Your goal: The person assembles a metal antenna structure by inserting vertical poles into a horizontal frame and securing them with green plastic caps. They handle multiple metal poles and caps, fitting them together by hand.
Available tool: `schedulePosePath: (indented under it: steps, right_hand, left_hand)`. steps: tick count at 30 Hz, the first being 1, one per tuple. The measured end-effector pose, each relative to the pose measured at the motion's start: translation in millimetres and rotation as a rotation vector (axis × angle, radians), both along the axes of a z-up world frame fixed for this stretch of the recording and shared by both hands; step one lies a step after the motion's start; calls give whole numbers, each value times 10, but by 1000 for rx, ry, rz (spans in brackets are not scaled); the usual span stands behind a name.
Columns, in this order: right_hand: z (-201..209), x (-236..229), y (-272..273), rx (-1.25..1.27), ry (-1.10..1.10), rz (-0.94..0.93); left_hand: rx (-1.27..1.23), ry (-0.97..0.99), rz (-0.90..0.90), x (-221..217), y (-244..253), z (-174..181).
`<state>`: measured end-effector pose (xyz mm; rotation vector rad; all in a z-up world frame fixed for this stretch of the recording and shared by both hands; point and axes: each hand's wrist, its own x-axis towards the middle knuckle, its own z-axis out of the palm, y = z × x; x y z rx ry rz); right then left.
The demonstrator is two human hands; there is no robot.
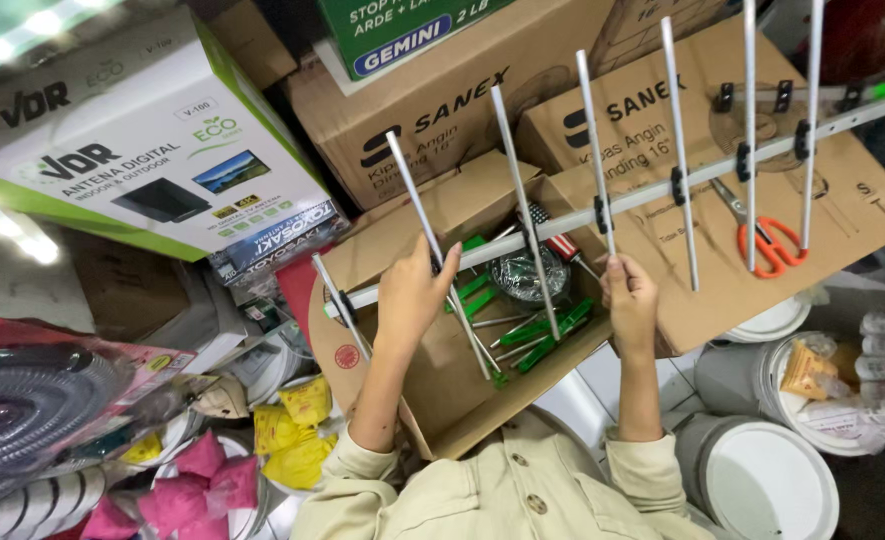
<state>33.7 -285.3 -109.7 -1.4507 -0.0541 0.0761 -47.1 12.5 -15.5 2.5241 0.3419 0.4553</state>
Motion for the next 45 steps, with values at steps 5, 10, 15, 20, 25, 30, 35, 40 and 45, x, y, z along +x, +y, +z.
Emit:
schedulePosePath:
  steps: [5, 10, 15, 20, 25, 30, 35, 40, 45]
  right_hand:
    - [-63, 10, -86, 64, -7, 20]
    - [-150, 87, -125, 151, 0, 48]
    - [-221, 131, -139, 79, 12, 48]
    - [-245, 274, -233, -22, -36, -56]
    - [-232, 460, -338, -62, -89, -99]
    - [-266, 512, -304, -260, -190, -77]
    - [-156, 453, -261, -353, -199, -88]
    - [-53, 270, -164, -565, -275, -218]
    - [102, -77, -111, -432, -348, -290]
  left_hand:
    - [-6, -466, -47, -443, 33, 232]
    - [173, -668, 342, -703, 224, 441]
    - [-639, -519, 252, -564, 506, 103]
    - [-933, -159, 86, -390, 676, -268]
    - [-1055, -374, -151, -317, 678, -240]
    - [-1468, -540, -288, -239, 351, -423]
    - [-1456, -487, -290, -258, 345, -405]
    - [-1412, -524, -278, -212, 302, -218]
    - [-1341, -533, -390, -116, 241, 111]
